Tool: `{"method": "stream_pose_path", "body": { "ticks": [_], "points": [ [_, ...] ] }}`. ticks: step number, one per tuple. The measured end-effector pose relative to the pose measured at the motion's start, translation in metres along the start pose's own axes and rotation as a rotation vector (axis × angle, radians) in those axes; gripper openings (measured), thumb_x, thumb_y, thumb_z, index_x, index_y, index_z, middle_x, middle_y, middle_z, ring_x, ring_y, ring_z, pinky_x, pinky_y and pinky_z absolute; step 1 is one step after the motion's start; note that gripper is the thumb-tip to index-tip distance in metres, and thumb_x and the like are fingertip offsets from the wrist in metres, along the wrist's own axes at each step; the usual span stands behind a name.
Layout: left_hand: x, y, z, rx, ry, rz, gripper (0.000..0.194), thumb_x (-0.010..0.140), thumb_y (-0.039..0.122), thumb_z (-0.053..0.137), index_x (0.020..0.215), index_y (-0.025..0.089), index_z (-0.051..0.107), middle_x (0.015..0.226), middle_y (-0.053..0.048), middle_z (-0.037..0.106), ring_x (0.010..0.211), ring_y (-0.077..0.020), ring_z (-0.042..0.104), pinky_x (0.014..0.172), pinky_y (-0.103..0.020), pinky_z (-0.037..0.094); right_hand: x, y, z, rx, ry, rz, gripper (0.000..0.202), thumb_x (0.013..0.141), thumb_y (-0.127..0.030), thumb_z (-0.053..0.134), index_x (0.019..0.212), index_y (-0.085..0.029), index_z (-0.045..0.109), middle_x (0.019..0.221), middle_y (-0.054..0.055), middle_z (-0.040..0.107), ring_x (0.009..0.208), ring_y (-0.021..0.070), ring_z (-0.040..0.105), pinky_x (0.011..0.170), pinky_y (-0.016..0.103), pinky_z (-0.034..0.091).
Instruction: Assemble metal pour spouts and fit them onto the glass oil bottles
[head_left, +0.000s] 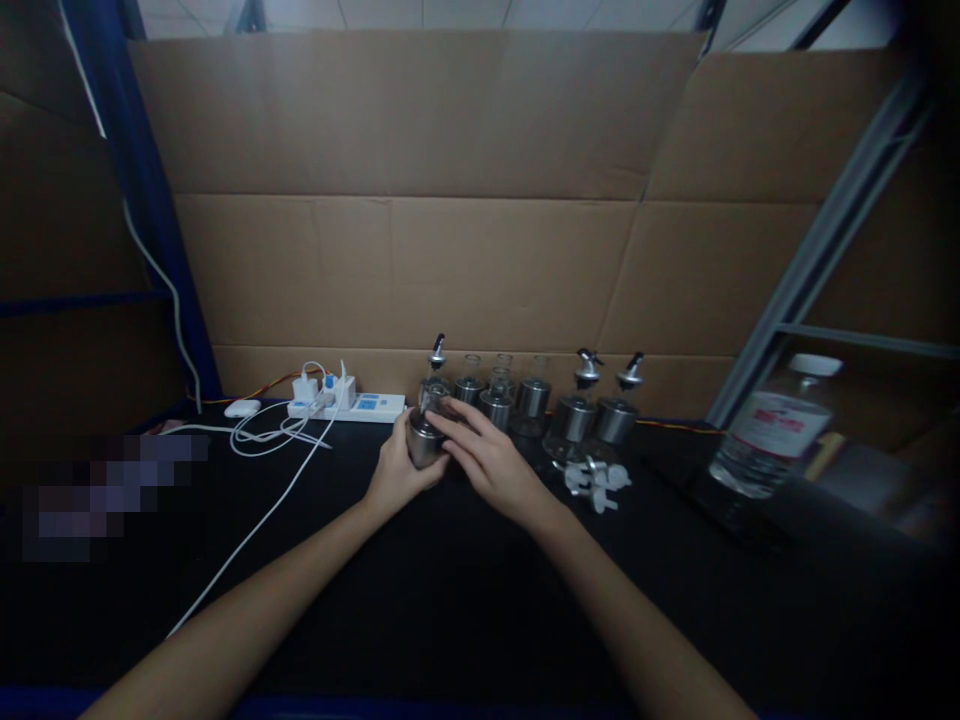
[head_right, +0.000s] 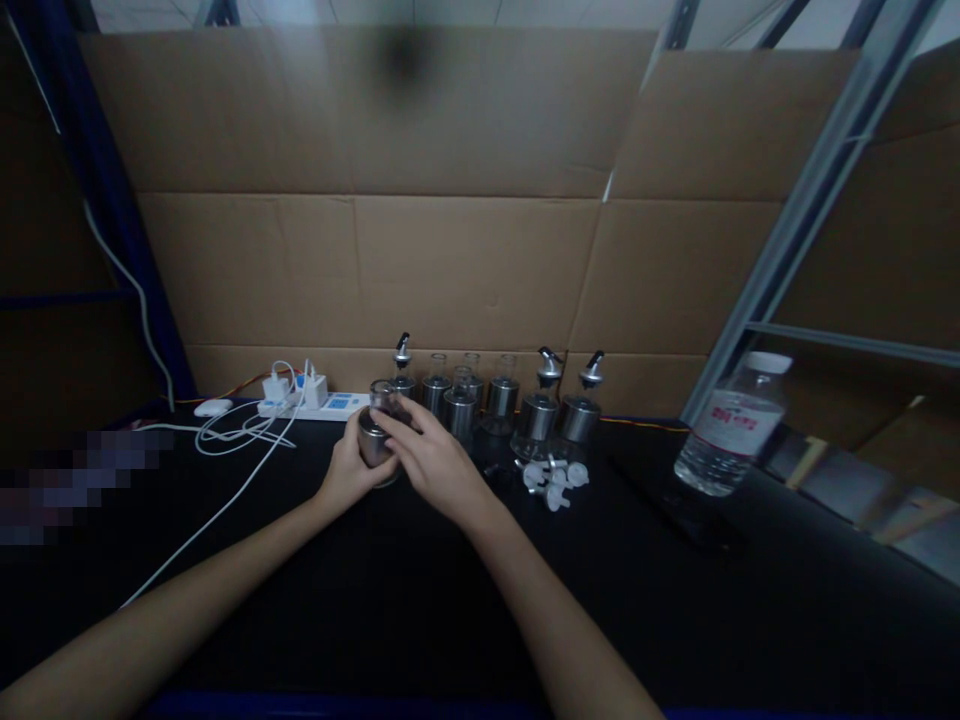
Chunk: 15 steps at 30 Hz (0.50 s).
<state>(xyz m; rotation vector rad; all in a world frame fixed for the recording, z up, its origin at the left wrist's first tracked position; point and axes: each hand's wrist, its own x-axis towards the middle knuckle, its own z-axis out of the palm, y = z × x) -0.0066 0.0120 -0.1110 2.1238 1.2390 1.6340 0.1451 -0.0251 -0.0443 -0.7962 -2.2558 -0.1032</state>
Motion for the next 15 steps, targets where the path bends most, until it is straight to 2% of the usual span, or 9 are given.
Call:
{"method": "stream_pose_path", "body": {
  "ticks": [2, 4, 6, 9, 12, 15],
  "points": [
    [0.004, -0.003, -0.001, 0.019, 0.060, -0.062, 0.064, 0.060, 0.033, 0.061, 0.114, 0.017, 0.029, 0.103, -0.010, 0.053, 0.092, -0.0215, 0.054, 0.077, -0.033, 0.043, -0.002, 0.014, -0.017, -0.068, -0.050, 0.066, 0.032, 0.083, -0.020, 0.032, 0.110, -0.024, 0.049, 0.109, 0.003, 0.053, 0.101, 0.0141, 0.048, 0.086, 0.030, 0.039],
    [0.007, -0.006, -0.002, 0.037, 0.097, -0.106, 0.061, 0.060, 0.033, 0.061, 0.111, 0.017, 0.031, 0.100, -0.009, 0.054, 0.091, -0.0216, 0.054, 0.077, -0.033, 0.043, -0.008, 0.032, -0.034, -0.234, -0.113, 0.240, 0.028, 0.082, -0.023, 0.034, 0.101, -0.023, 0.055, 0.095, 0.003, 0.061, 0.088, 0.0157, 0.055, 0.076, 0.029, 0.042],
    [0.008, -0.008, -0.003, 0.047, 0.116, -0.127, 0.060, 0.060, 0.031, 0.061, 0.110, 0.017, 0.031, 0.099, -0.009, 0.053, 0.092, -0.0218, 0.053, 0.078, -0.033, 0.042, -0.016, 0.053, -0.047, -0.419, -0.232, 0.433, 0.025, 0.079, -0.024, 0.037, 0.089, -0.022, 0.060, 0.085, 0.005, 0.063, 0.079, 0.0185, 0.058, 0.066, 0.029, 0.042],
    [0.009, -0.012, -0.004, 0.059, 0.126, -0.152, 0.060, 0.059, 0.030, 0.062, 0.109, 0.017, 0.032, 0.099, -0.009, 0.053, 0.092, -0.0224, 0.053, 0.079, -0.034, 0.042, -0.030, 0.081, -0.058, -0.560, -0.445, 0.640, 0.020, 0.071, -0.016, 0.044, 0.078, -0.019, 0.061, 0.081, 0.008, 0.063, 0.075, 0.0208, 0.058, 0.057, 0.027, 0.039],
    [0.011, -0.018, -0.005, 0.080, 0.148, -0.221, 0.058, 0.058, 0.031, 0.063, 0.106, 0.016, 0.034, 0.096, -0.009, 0.054, 0.090, -0.0234, 0.054, 0.077, -0.035, 0.042, -0.040, 0.098, -0.060, -0.552, -0.561, 0.712, 0.023, 0.064, -0.009, 0.046, 0.078, -0.019, 0.061, 0.082, 0.007, 0.062, 0.078, 0.0196, 0.058, 0.056, 0.024, 0.037],
    [0.013, -0.026, -0.007, 0.096, 0.156, -0.267, 0.058, 0.058, 0.035, 0.063, 0.106, 0.016, 0.035, 0.095, -0.009, 0.055, 0.089, -0.0243, 0.054, 0.076, -0.037, 0.043, -0.045, 0.106, -0.058, -0.499, -0.610, 0.755, 0.025, 0.060, -0.004, 0.047, 0.075, -0.018, 0.061, 0.078, 0.007, 0.062, 0.074, 0.0173, 0.058, 0.053, 0.021, 0.036]
  ]
}}
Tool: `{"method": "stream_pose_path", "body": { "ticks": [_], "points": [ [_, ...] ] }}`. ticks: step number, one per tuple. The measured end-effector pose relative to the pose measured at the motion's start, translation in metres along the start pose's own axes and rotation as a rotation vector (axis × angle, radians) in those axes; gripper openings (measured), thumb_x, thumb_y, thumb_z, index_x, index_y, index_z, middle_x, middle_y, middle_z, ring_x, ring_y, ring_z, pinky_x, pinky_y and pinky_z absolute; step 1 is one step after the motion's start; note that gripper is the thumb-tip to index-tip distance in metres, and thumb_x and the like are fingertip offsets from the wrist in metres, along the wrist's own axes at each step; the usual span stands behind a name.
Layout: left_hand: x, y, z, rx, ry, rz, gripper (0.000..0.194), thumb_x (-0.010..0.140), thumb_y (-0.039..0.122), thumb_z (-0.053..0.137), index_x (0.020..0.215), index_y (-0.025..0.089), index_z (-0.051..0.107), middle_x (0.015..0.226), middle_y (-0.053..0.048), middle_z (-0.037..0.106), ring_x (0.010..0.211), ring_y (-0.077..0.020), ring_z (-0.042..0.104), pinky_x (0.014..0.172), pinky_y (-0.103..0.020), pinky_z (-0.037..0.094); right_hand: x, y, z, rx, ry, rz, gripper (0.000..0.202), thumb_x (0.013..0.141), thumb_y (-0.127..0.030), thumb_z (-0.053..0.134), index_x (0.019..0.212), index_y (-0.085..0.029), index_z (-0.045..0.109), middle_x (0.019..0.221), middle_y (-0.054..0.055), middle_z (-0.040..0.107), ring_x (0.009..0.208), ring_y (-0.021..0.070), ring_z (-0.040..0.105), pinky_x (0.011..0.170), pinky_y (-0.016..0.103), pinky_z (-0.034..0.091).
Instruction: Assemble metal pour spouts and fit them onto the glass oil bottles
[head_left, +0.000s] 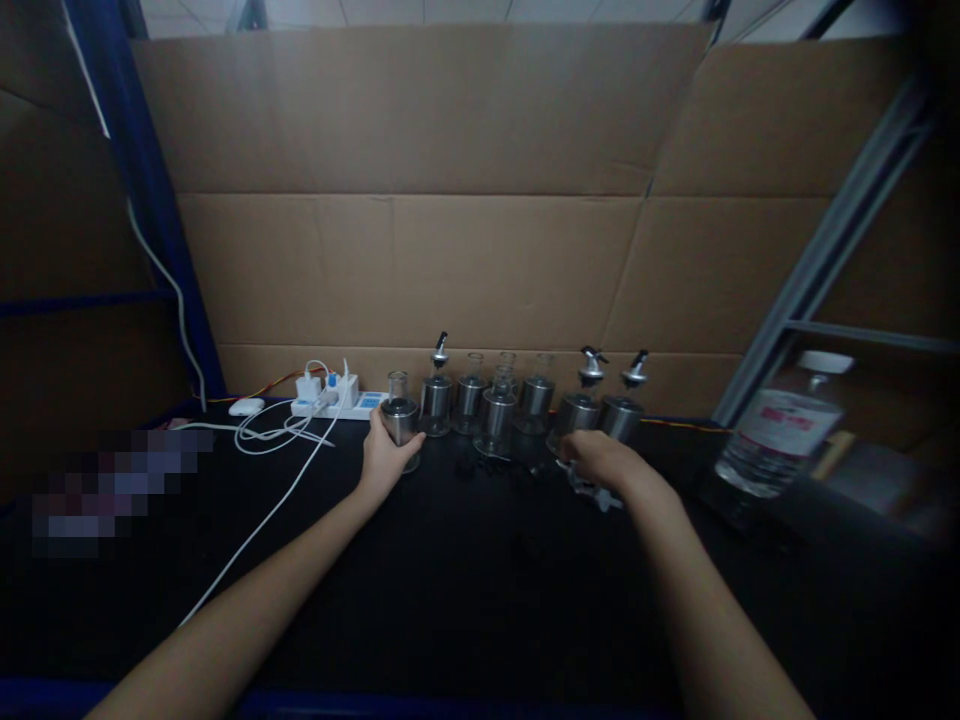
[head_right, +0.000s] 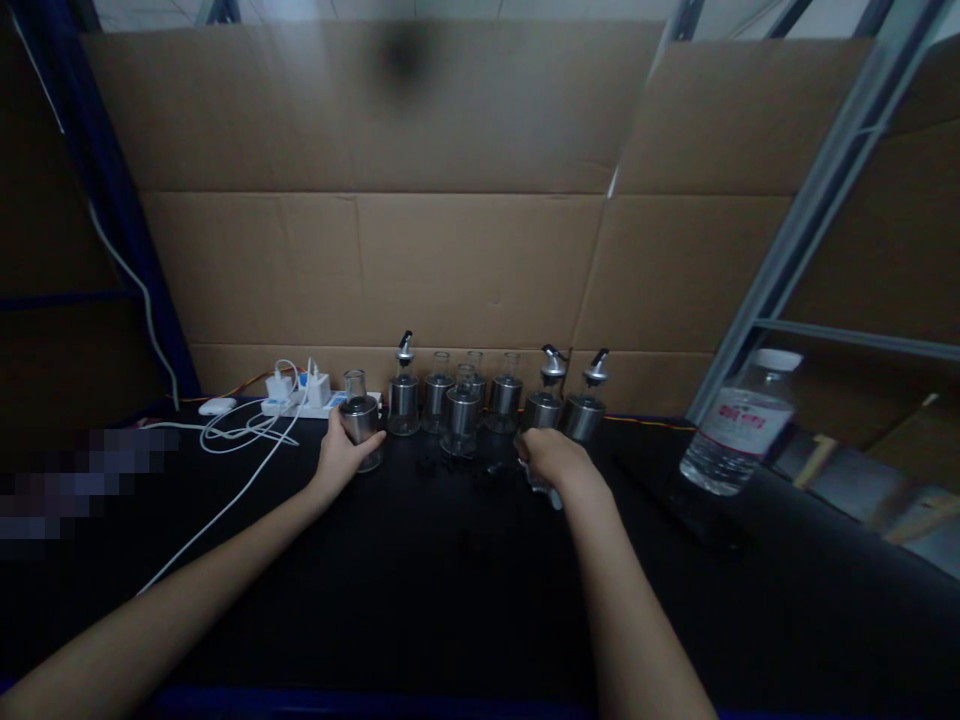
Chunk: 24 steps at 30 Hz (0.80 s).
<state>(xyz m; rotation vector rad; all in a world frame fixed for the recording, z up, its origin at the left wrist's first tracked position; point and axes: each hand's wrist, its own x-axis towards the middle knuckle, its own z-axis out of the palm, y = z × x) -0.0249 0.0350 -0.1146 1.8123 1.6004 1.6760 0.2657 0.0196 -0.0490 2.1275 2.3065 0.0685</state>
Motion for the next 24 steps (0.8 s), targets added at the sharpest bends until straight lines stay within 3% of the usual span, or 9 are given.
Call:
{"method": "stream_pose_path", "body": {
  "ticks": [5, 7, 10, 13, 15, 18, 21, 24],
  "points": [
    [0.009, -0.012, -0.006, 0.023, -0.031, 0.046, 0.083, 0.056, 0.039, 0.065, 0.121, 0.015, 0.021, 0.115, -0.016, 0.045, 0.107, -0.0280, 0.043, 0.087, -0.041, 0.036, 0.006, 0.003, 0.007, 0.056, -0.003, 0.029, 0.018, 0.058, -0.007, 0.051, 0.070, -0.018, 0.060, 0.075, 0.005, 0.061, 0.072, 0.0159, 0.058, 0.053, 0.021, 0.036],
    [0.011, -0.011, -0.011, 0.056, 0.008, 0.101, 0.091, 0.056, 0.041, 0.065, 0.125, 0.013, 0.014, 0.123, -0.018, 0.036, 0.115, -0.0294, 0.034, 0.092, -0.042, 0.031, 0.007, 0.004, 0.006, 0.066, 0.016, 0.041, 0.016, 0.058, -0.009, 0.053, 0.069, -0.019, 0.060, 0.075, 0.004, 0.060, 0.071, 0.0161, 0.057, 0.053, 0.021, 0.036],
    [0.011, 0.002, -0.022, 0.116, 0.192, 0.242, 0.080, 0.066, 0.038, 0.058, 0.127, 0.014, 0.012, 0.131, -0.017, 0.023, 0.123, -0.0272, 0.019, 0.099, -0.042, 0.019, 0.004, 0.002, -0.001, 0.078, 0.139, 0.054, 0.012, 0.061, -0.015, 0.053, 0.071, -0.019, 0.059, 0.075, 0.004, 0.060, 0.070, 0.0162, 0.057, 0.053, 0.022, 0.036],
    [0.007, 0.021, -0.032, 0.127, 0.279, 0.396, 0.061, 0.074, 0.030, 0.048, 0.125, 0.016, 0.019, 0.131, -0.013, 0.023, 0.123, -0.0244, 0.018, 0.100, -0.042, 0.016, -0.003, -0.011, -0.011, 0.117, 0.369, -0.022, 0.010, 0.067, -0.021, 0.050, 0.074, -0.019, 0.058, 0.077, 0.005, 0.059, 0.071, 0.0163, 0.055, 0.057, 0.023, 0.036],
    [0.002, 0.032, -0.034, 0.101, 0.236, 0.479, 0.047, 0.077, 0.027, 0.044, 0.120, 0.017, 0.030, 0.125, -0.012, 0.032, 0.119, -0.0233, 0.026, 0.099, -0.042, 0.020, -0.008, -0.028, -0.016, 0.179, 0.521, -0.119, 0.010, 0.069, -0.022, 0.049, 0.075, -0.018, 0.056, 0.077, 0.004, 0.057, 0.070, 0.0153, 0.053, 0.061, 0.024, 0.037],
    [-0.006, 0.043, -0.028, -0.002, 0.101, 0.450, 0.037, 0.078, 0.025, 0.042, 0.113, 0.017, 0.038, 0.115, -0.010, 0.043, 0.110, -0.0208, 0.038, 0.094, -0.038, 0.030, -0.017, -0.061, -0.017, 0.337, 0.687, -0.308, 0.010, 0.073, -0.019, 0.045, 0.077, -0.017, 0.054, 0.076, 0.004, 0.055, 0.066, 0.0125, 0.051, 0.062, 0.023, 0.038],
    [-0.016, 0.049, -0.018, -0.116, -0.128, 0.386, 0.032, 0.079, 0.027, 0.040, 0.110, 0.017, 0.042, 0.106, -0.009, 0.050, 0.100, -0.0189, 0.047, 0.087, -0.034, 0.037, -0.024, -0.095, -0.009, 0.498, 0.687, -0.483, 0.009, 0.075, -0.018, 0.043, 0.078, -0.017, 0.051, 0.074, 0.002, 0.052, 0.064, 0.0111, 0.049, 0.062, 0.022, 0.039],
    [-0.025, 0.053, -0.012, -0.193, -0.254, 0.348, 0.032, 0.079, 0.027, 0.041, 0.110, 0.017, 0.044, 0.105, -0.008, 0.053, 0.098, -0.0186, 0.049, 0.086, -0.033, 0.038, -0.027, -0.121, 0.004, 0.623, 0.622, -0.599, 0.006, 0.074, -0.017, 0.044, 0.077, -0.018, 0.049, 0.074, 0.002, 0.051, 0.063, 0.0106, 0.049, 0.059, 0.021, 0.040]
  ]
}}
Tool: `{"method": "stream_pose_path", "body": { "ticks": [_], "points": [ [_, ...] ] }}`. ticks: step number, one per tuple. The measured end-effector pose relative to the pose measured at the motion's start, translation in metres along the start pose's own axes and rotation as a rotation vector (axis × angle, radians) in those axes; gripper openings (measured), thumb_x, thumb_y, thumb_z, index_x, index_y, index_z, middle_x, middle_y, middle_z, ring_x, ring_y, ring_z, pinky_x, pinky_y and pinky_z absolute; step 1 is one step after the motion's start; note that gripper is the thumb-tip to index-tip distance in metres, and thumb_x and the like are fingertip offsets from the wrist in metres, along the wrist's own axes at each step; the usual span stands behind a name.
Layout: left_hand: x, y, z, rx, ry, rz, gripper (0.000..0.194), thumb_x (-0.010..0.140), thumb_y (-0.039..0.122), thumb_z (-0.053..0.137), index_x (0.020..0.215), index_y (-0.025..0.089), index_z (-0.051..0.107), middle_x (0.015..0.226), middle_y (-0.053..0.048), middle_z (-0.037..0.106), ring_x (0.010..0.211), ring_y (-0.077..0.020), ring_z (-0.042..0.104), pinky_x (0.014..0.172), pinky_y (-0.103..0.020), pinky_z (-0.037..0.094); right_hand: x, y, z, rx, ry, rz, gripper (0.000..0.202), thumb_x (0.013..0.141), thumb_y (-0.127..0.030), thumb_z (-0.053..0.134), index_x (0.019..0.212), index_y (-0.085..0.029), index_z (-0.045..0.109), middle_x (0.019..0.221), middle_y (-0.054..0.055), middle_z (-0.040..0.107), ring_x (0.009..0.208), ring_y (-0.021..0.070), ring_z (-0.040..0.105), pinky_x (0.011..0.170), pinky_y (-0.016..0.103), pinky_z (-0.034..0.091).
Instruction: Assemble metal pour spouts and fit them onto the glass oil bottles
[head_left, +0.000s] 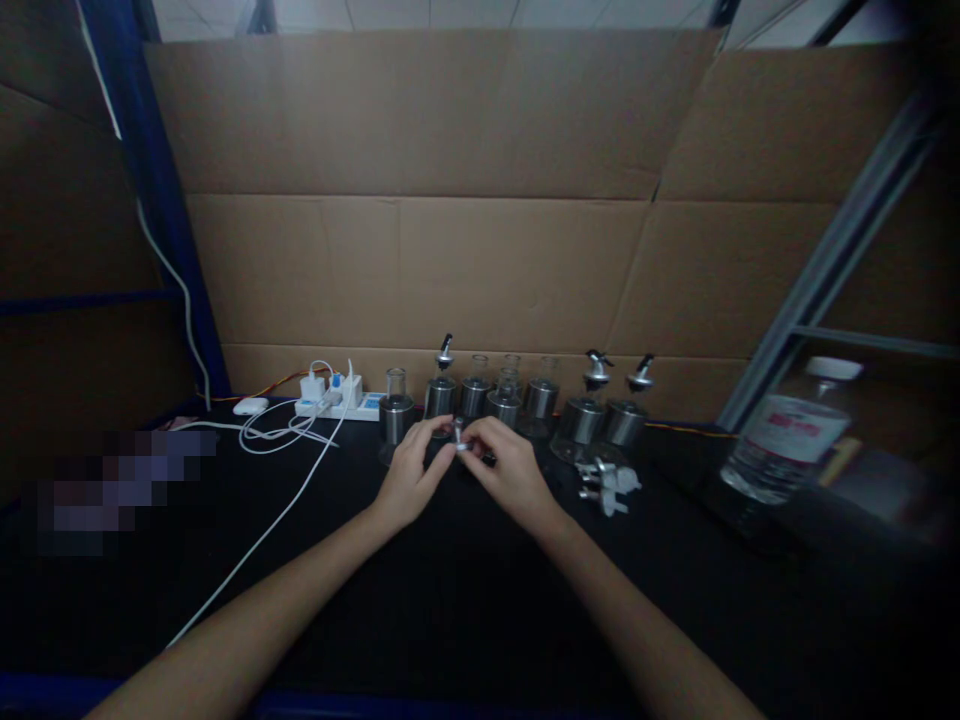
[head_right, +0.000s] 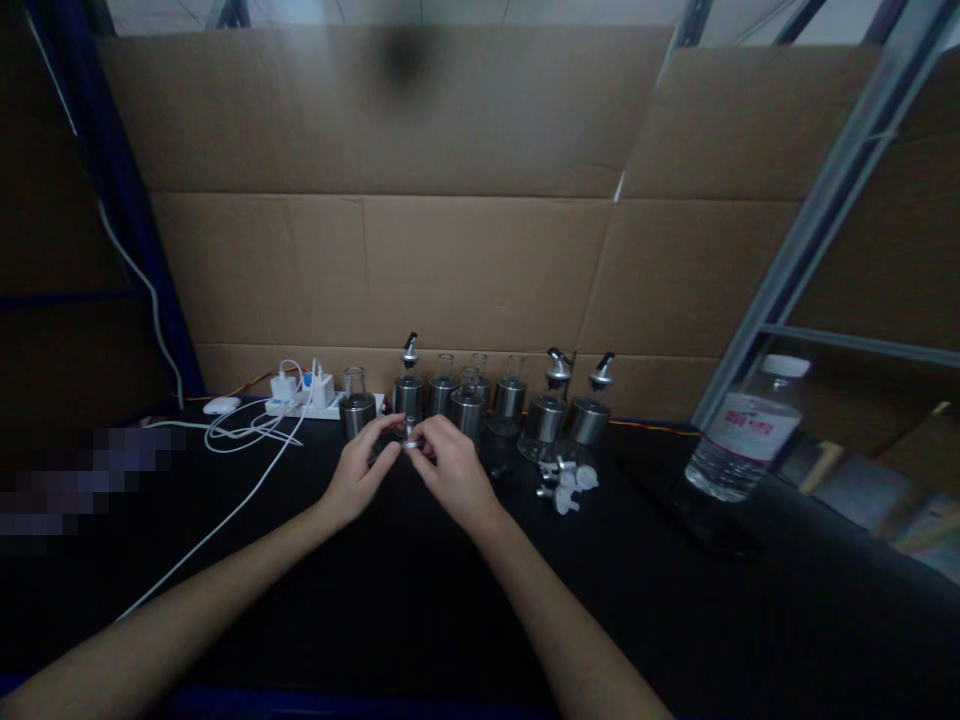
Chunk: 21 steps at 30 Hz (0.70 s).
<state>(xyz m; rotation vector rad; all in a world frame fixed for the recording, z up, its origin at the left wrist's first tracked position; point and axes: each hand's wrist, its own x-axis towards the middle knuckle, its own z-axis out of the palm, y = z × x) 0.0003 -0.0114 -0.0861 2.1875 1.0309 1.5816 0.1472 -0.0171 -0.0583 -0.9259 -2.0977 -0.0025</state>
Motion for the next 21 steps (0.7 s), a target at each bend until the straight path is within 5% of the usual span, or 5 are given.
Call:
{"method": "stream_pose_path", "body": {
  "ticks": [6, 10, 13, 21],
  "points": [
    [-0.005, -0.007, 0.009, -0.078, 0.006, -0.108, 0.030, 0.079, 0.025, 0.043, 0.108, 0.018, 0.047, 0.102, -0.006, 0.057, 0.093, -0.0171, 0.054, 0.082, -0.031, 0.042, -0.001, 0.005, 0.013, 0.081, -0.096, -0.012, 0.015, 0.073, -0.014, 0.045, 0.087, -0.018, 0.047, 0.082, 0.002, 0.053, 0.071, 0.0113, 0.052, 0.064, 0.023, 0.042],
    [-0.005, -0.019, 0.012, -0.079, 0.010, -0.146, 0.036, 0.075, 0.019, 0.047, 0.111, 0.018, 0.045, 0.096, -0.005, 0.060, 0.090, -0.0157, 0.056, 0.080, -0.029, 0.043, 0.000, 0.023, -0.005, -0.227, -0.102, 0.092, 0.014, 0.075, -0.012, 0.042, 0.085, -0.018, 0.048, 0.082, 0.003, 0.055, 0.076, 0.0131, 0.051, 0.068, 0.025, 0.039],
    [-0.007, -0.022, 0.012, -0.038, -0.012, -0.132, 0.031, 0.073, 0.015, 0.048, 0.104, 0.019, 0.052, 0.096, -0.004, 0.061, 0.089, -0.0152, 0.057, 0.081, -0.029, 0.043, -0.003, 0.037, -0.013, -0.511, -0.239, 0.135, 0.008, 0.073, -0.015, 0.046, 0.073, -0.018, 0.054, 0.078, 0.004, 0.057, 0.078, 0.0167, 0.050, 0.067, 0.028, 0.035],
    [-0.009, -0.014, 0.011, -0.016, -0.077, -0.125, 0.027, 0.070, 0.015, 0.051, 0.095, 0.019, 0.058, 0.090, -0.003, 0.064, 0.082, -0.0152, 0.059, 0.076, -0.027, 0.046, -0.011, 0.043, 0.001, -0.758, -0.407, 0.157, 0.006, 0.068, -0.022, 0.055, 0.067, -0.017, 0.058, 0.079, 0.007, 0.061, 0.081, 0.0212, 0.051, 0.067, 0.031, 0.032]
  ]
}}
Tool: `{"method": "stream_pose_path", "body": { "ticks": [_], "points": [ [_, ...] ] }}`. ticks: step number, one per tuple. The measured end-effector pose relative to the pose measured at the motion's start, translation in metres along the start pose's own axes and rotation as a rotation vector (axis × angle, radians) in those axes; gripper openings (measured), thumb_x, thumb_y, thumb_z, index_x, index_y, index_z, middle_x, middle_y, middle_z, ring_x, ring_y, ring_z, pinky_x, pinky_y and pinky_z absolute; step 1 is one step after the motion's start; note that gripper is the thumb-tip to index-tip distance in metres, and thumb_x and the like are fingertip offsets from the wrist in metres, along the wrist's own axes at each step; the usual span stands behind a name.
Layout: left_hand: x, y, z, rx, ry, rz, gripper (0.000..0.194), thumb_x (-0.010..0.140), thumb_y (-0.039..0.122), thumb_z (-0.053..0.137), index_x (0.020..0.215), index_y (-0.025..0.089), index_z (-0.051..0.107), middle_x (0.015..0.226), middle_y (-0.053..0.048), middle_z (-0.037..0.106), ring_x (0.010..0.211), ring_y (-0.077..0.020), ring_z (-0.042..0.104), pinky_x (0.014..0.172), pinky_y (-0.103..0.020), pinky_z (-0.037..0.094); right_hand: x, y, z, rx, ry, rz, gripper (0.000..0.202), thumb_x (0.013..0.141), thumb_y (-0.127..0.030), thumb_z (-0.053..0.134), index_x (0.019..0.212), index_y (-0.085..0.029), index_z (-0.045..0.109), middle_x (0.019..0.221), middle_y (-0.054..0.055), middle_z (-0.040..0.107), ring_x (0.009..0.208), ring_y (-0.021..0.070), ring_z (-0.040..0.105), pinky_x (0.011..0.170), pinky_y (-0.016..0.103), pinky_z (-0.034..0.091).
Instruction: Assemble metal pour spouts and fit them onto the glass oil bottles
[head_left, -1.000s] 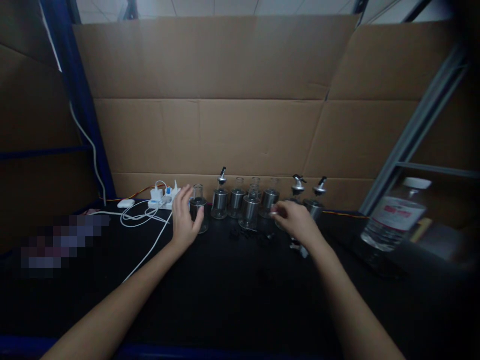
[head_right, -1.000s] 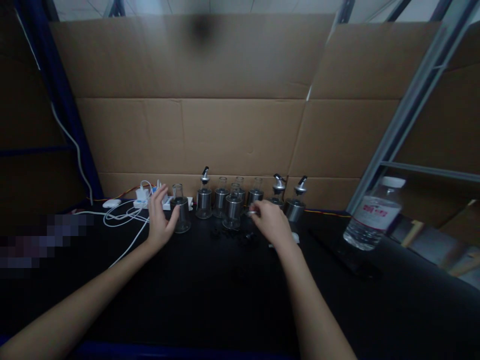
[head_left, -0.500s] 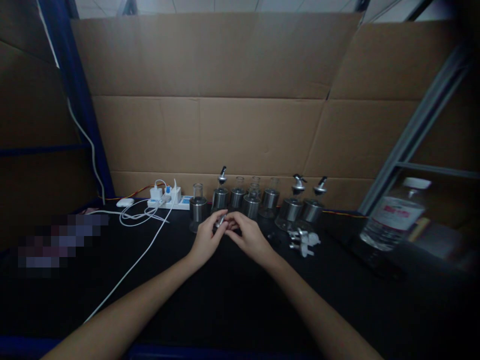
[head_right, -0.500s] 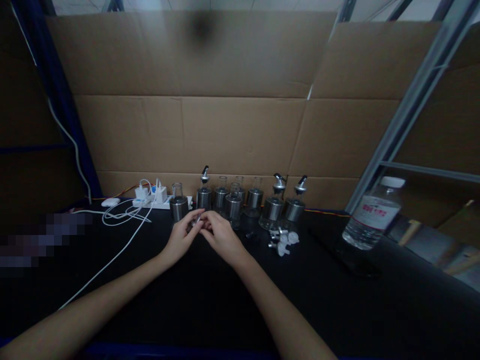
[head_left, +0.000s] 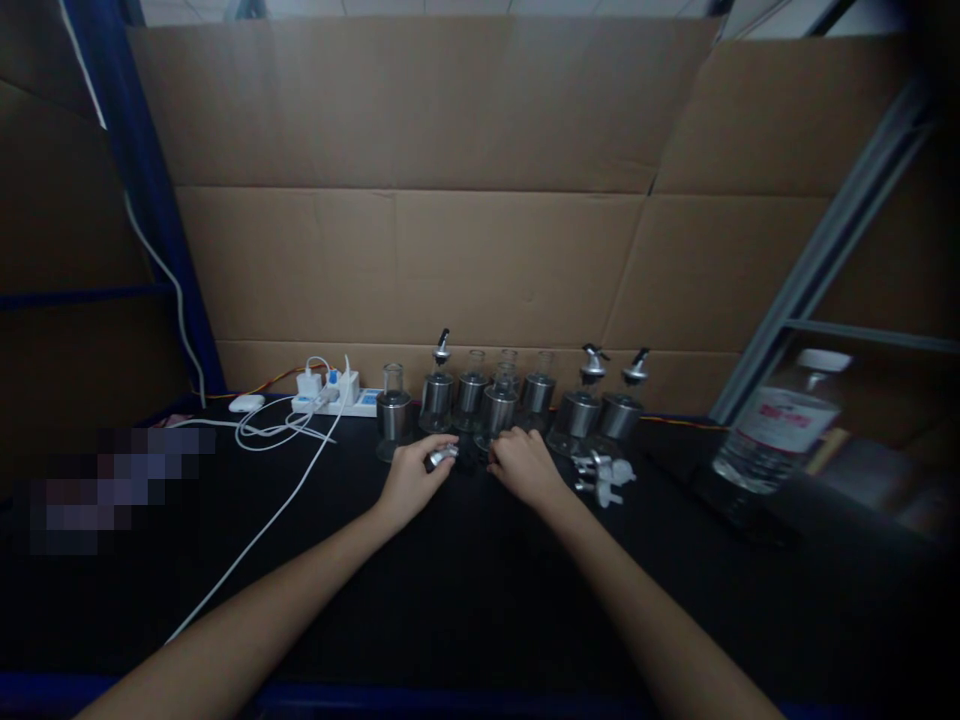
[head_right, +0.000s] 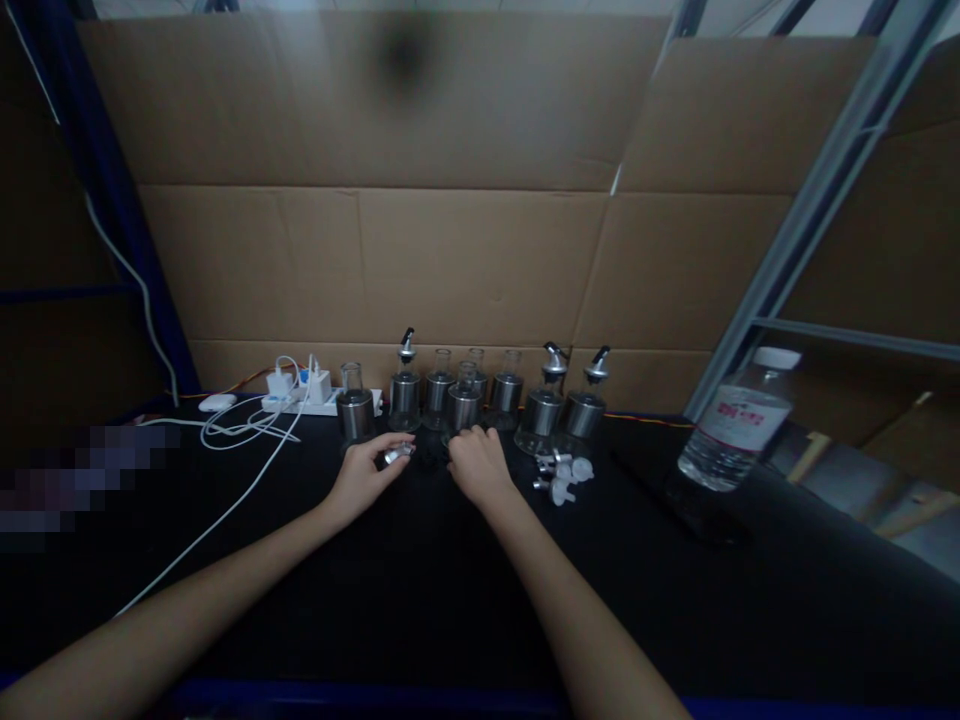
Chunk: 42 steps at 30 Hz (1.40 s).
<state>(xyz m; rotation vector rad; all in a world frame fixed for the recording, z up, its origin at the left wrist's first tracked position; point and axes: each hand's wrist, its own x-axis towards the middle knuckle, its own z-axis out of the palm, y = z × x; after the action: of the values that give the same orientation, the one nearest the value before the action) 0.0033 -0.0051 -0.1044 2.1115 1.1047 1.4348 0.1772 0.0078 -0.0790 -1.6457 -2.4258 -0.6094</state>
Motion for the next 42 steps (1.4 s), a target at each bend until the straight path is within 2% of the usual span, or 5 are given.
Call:
{"method": "stream_pose_path", "body": {
  "ticks": [10, 15, 25, 35, 42],
  "points": [
    [0.000, -0.005, 0.001, -0.031, -0.039, 0.000, 0.019, 0.068, 0.016, 0.054, 0.086, 0.018, 0.059, 0.089, -0.003, 0.061, 0.080, -0.0138, 0.059, 0.078, -0.027, 0.045, 0.002, -0.005, 0.003, -0.004, -0.088, 0.058, 0.011, 0.071, -0.019, 0.049, 0.074, -0.014, 0.059, 0.084, 0.010, 0.061, 0.084, 0.0201, 0.053, 0.069, 0.030, 0.032],
    [0.000, -0.006, 0.002, -0.100, -0.056, -0.020, 0.018, 0.068, 0.017, 0.055, 0.086, 0.017, 0.057, 0.091, -0.003, 0.061, 0.081, -0.0133, 0.059, 0.079, -0.026, 0.045, 0.003, -0.004, 0.004, 0.025, -0.034, 0.080, 0.013, 0.071, -0.015, 0.046, 0.068, -0.013, 0.059, 0.081, 0.011, 0.061, 0.082, 0.0213, 0.054, 0.069, 0.031, 0.034],
    [0.000, -0.007, 0.003, -0.079, 0.002, -0.048, 0.015, 0.067, 0.019, 0.057, 0.081, 0.016, 0.055, 0.080, -0.002, 0.064, 0.074, -0.0135, 0.061, 0.067, -0.023, 0.045, 0.006, -0.009, -0.013, 0.876, 0.074, -0.163, 0.008, 0.070, -0.016, 0.049, 0.074, -0.013, 0.056, 0.066, 0.002, 0.058, 0.058, 0.0088, 0.055, 0.055, 0.018, 0.043],
    [0.001, -0.009, 0.002, 0.051, 0.017, 0.005, 0.015, 0.068, 0.017, 0.056, 0.082, 0.016, 0.061, 0.084, -0.003, 0.064, 0.078, -0.0148, 0.059, 0.072, -0.026, 0.045, 0.006, -0.020, -0.011, 0.802, 0.151, -0.179, 0.004, 0.064, -0.013, 0.056, 0.062, -0.014, 0.053, 0.057, -0.001, 0.053, 0.051, 0.0075, 0.049, 0.049, 0.018, 0.038],
    [0.000, -0.009, 0.001, 0.051, -0.051, 0.106, 0.018, 0.071, 0.020, 0.055, 0.086, 0.018, 0.064, 0.089, -0.005, 0.065, 0.083, -0.0158, 0.059, 0.076, -0.027, 0.045, 0.006, -0.016, -0.008, 1.077, -0.037, -0.096, 0.010, 0.064, -0.021, 0.060, 0.064, -0.015, 0.052, 0.052, -0.003, 0.052, 0.046, 0.0074, 0.050, 0.045, 0.018, 0.042]
  ]
}}
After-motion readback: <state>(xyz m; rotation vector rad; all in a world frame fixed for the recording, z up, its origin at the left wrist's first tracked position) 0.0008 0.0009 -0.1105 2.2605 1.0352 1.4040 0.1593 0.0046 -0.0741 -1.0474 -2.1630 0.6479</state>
